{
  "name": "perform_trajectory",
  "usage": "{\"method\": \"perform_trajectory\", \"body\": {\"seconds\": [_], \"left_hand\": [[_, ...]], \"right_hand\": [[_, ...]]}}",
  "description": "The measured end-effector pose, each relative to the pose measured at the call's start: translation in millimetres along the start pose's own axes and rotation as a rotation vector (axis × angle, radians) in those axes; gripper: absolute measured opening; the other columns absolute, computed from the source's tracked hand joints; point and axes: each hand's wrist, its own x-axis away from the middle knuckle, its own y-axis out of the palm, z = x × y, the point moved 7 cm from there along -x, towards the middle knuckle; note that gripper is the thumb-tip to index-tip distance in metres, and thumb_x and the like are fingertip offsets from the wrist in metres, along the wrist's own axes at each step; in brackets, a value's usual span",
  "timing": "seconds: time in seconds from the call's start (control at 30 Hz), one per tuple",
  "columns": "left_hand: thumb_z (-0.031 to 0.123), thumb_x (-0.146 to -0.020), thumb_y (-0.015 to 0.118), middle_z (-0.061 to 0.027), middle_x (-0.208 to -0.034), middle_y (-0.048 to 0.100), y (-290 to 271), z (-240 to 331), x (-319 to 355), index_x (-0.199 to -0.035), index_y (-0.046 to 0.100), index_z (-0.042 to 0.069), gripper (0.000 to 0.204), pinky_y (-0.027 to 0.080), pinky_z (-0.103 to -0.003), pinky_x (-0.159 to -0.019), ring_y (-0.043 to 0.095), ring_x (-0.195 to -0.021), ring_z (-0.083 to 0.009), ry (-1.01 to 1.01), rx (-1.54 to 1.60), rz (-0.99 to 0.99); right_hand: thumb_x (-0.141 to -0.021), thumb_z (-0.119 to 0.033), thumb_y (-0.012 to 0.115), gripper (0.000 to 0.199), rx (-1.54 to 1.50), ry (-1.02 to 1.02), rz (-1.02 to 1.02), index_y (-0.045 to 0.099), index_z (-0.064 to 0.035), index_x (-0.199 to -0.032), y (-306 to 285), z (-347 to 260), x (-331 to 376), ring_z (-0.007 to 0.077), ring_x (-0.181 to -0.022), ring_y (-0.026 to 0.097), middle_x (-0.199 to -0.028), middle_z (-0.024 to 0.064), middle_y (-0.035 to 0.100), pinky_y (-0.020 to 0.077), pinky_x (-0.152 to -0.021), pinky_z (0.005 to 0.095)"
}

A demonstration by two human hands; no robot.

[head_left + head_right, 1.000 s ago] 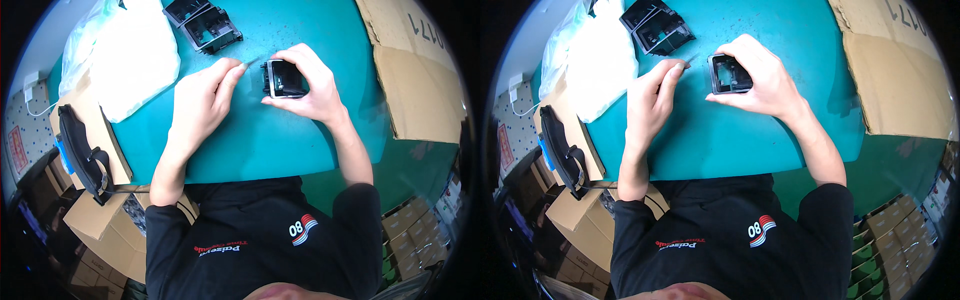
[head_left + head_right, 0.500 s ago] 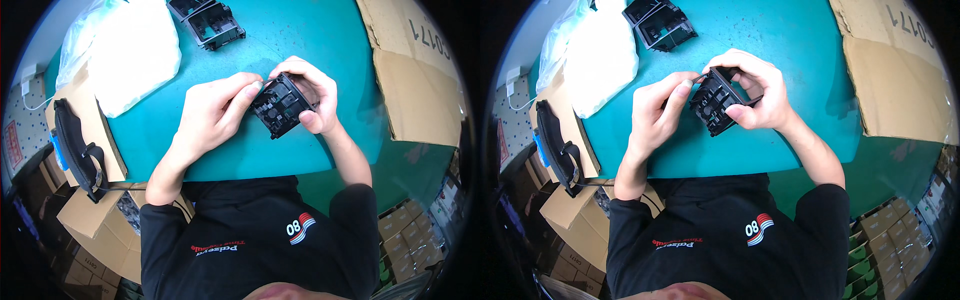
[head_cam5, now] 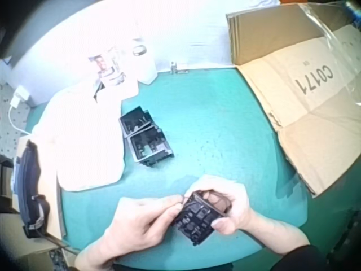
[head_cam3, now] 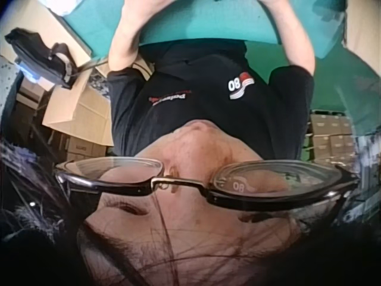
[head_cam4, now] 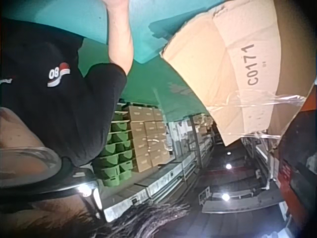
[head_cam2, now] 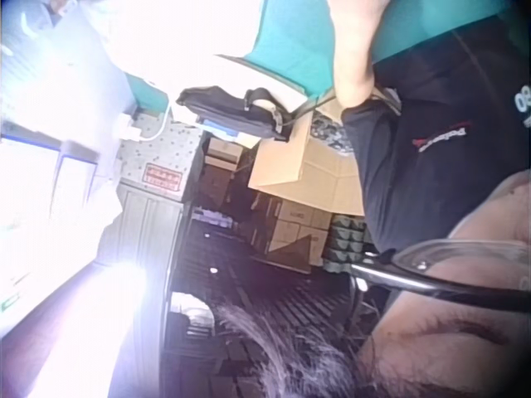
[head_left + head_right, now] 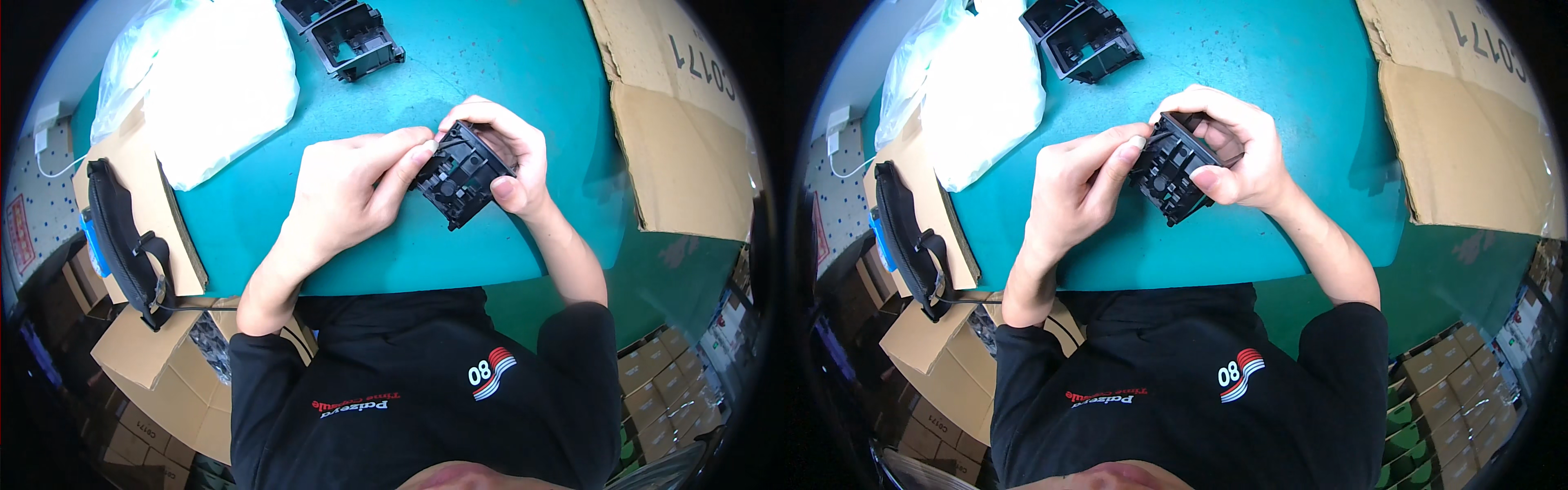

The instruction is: The person uses a small metal tool to scrape and clean the interior of black plastic electronic components on a green workbench. After cleaning, the person places the components into clear plastic bags and then puts the bags into a cardboard box.

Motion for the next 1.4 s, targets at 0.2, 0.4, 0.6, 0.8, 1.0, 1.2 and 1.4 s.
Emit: {"method": "perform_trajectory", "body": {"seconds": [0.2,0.4,0.6,0.8,1.0,1.2,1.4], "left_hand": [[0.018,-0.095,0.07,-0.0092,-0.078,0.07,-11.6,4.1,0.9,-0.101,0.073,0.008,0.012,0.053,-0.034,-0.059,0.069,-0.066,-0.0266,0.012,-0.023,0.03],[0.004,-0.091,0.072,-0.0084,-0.071,0.062,-26.8,25.3,6.3,-0.098,0.073,0.003,0.007,0.043,-0.028,-0.053,0.056,-0.056,-0.0187,0.027,-0.264,0.028],[0.003,-0.088,0.075,-0.0053,-0.064,0.052,-31.6,32.8,10.3,-0.093,0.074,0.004,0.006,0.037,-0.03,-0.047,0.05,-0.05,-0.016,0.048,-0.31,0.071],[0.005,-0.087,0.077,-0.0041,-0.062,0.049,-24.6,36.3,9.5,-0.092,0.074,0.006,0.005,0.037,-0.03,-0.046,0.048,-0.048,-0.0153,0.054,-0.351,0.058],[0.008,-0.088,0.076,-0.0043,-0.061,0.05,-23.5,35.4,9.0,-0.092,0.075,0.008,0.004,0.037,-0.031,-0.046,0.049,-0.047,-0.0163,0.04,-0.364,0.045],[0.007,-0.089,0.075,-0.0048,-0.061,0.05,-22.6,34.4,8.3,-0.091,0.075,0.007,0.002,0.037,-0.03,-0.046,0.049,-0.048,-0.0171,0.032,-0.312,0.049],[0.006,-0.09,0.074,-0.0069,-0.062,0.054,-19.2,29.6,8.7,-0.091,0.074,0.004,0.002,0.038,-0.031,-0.047,0.052,-0.05,-0.019,0.008,-0.216,0.014]], "right_hand": [[-0.073,-0.038,0.088,0.077,0.108,-0.139,-0.029,0.057,0.0122,-0.122,-2.7,-10.2,-4.8,0.0258,-0.105,0.062,-0.116,0.018,0.061,0.053,-0.091,0.0378],[-0.06,-0.035,0.093,0.07,0.618,-0.448,-0.007,0.066,0.001,-0.114,-3.8,-38.3,-8.7,0.0301,-0.104,0.065,-0.11,0.0173,0.065,0.0552,-0.091,0.0427],[-0.059,-0.027,0.093,0.068,0.694,-0.489,-0.005,0.066,-0.0005,-0.116,-1.0,-41.5,-7.1,0.0294,-0.102,0.066,-0.11,0.0171,0.066,0.0568,-0.089,0.0404],[-0.059,-0.027,0.093,0.068,0.76,-0.517,-0.037,0.066,-0.001,-0.116,5.4,-41.7,-6.8,0.0298,-0.101,0.066,-0.11,0.0164,0.067,0.0573,-0.087,0.0396],[-0.059,-0.027,0.093,0.069,0.777,-0.528,-0.038,0.066,-0.0011,-0.117,5.6,-42.2,-6.8,0.0294,-0.101,0.066,-0.109,0.0158,0.067,0.0576,-0.086,0.0395],[-0.06,-0.028,0.094,0.068,0.774,-0.517,-0.053,0.066,-0.0013,-0.117,6.9,-42.0,-6.9,0.0286,-0.101,0.066,-0.109,0.0156,0.067,0.0574,-0.086,0.0389],[-0.061,-0.027,0.094,0.066,0.777,-0.517,-0.049,0.068,-0.0014,-0.115,8.3,-41.8,-6.6,0.028,-0.101,0.066,-0.107,0.0145,0.067,0.057,-0.086,0.0378]]}}
